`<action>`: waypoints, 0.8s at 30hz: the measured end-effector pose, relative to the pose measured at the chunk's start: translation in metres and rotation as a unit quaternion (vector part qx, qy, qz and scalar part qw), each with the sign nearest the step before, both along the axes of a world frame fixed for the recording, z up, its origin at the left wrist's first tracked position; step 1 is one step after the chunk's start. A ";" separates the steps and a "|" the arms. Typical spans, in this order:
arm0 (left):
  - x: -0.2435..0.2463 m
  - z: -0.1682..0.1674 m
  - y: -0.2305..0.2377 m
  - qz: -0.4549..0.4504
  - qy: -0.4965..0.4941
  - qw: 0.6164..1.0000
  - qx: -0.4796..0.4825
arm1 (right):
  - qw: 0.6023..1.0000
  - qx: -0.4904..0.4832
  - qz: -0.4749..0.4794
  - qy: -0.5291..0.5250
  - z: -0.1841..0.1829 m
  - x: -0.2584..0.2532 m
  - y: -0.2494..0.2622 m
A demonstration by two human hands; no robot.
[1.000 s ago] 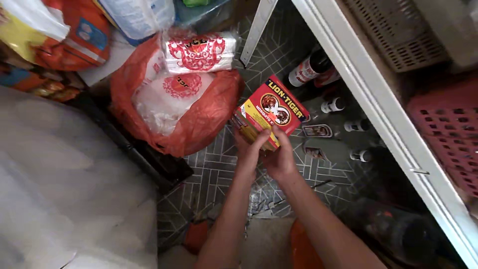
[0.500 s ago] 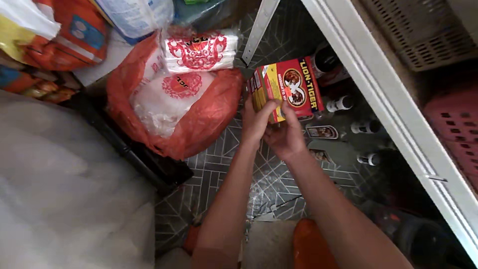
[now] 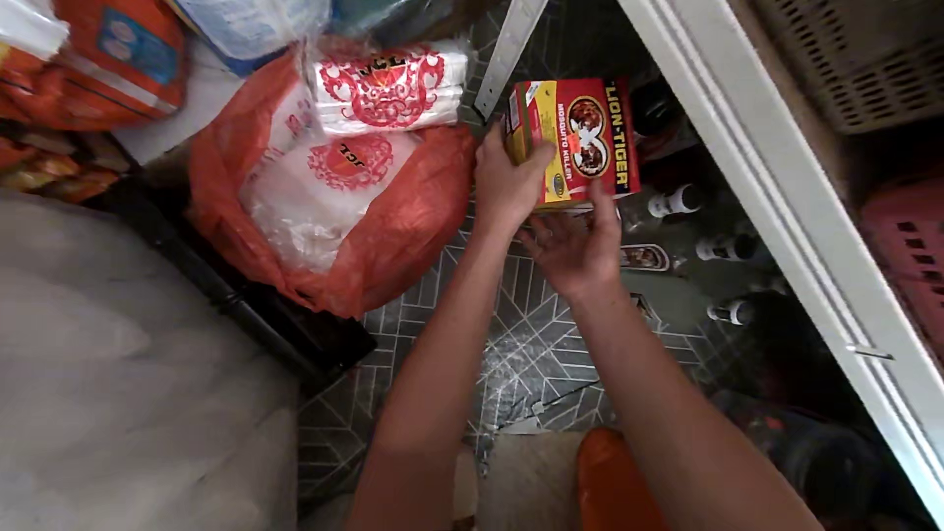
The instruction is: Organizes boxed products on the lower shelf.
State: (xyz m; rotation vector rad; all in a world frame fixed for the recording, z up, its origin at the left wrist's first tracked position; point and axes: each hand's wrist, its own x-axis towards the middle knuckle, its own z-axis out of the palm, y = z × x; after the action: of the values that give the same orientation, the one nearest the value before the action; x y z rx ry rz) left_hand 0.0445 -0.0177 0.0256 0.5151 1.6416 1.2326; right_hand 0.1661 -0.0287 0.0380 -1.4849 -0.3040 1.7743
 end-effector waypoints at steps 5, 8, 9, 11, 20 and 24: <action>-0.020 0.003 0.040 -0.002 0.061 0.996 0.064 | 0.999 -0.019 0.029 0.026 0.008 -0.002 0.005; -0.029 0.007 0.037 -0.026 0.044 0.998 0.048 | 0.998 -0.017 0.049 0.021 0.009 0.001 0.005; -0.027 0.008 0.030 -0.025 0.048 0.998 0.044 | 0.998 -0.007 0.059 0.015 0.009 0.002 0.002; -0.022 0.007 0.008 -0.006 0.054 0.997 0.045 | 0.996 0.022 0.074 0.032 0.009 0.005 -0.012; -0.020 0.016 -0.109 -0.078 0.094 0.991 -0.050 | 0.995 0.034 0.054 0.078 -0.012 0.068 -0.134; 0.007 0.001 -0.073 -0.120 0.107 0.982 -0.099 | 0.999 -0.003 0.017 0.046 -0.019 0.105 -0.187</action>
State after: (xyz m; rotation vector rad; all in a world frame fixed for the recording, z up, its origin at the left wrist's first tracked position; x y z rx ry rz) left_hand 0.0514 -0.0908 0.0267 0.7166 1.7984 0.8489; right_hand 0.2713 -0.2158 0.0185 -1.4050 -0.2785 1.8657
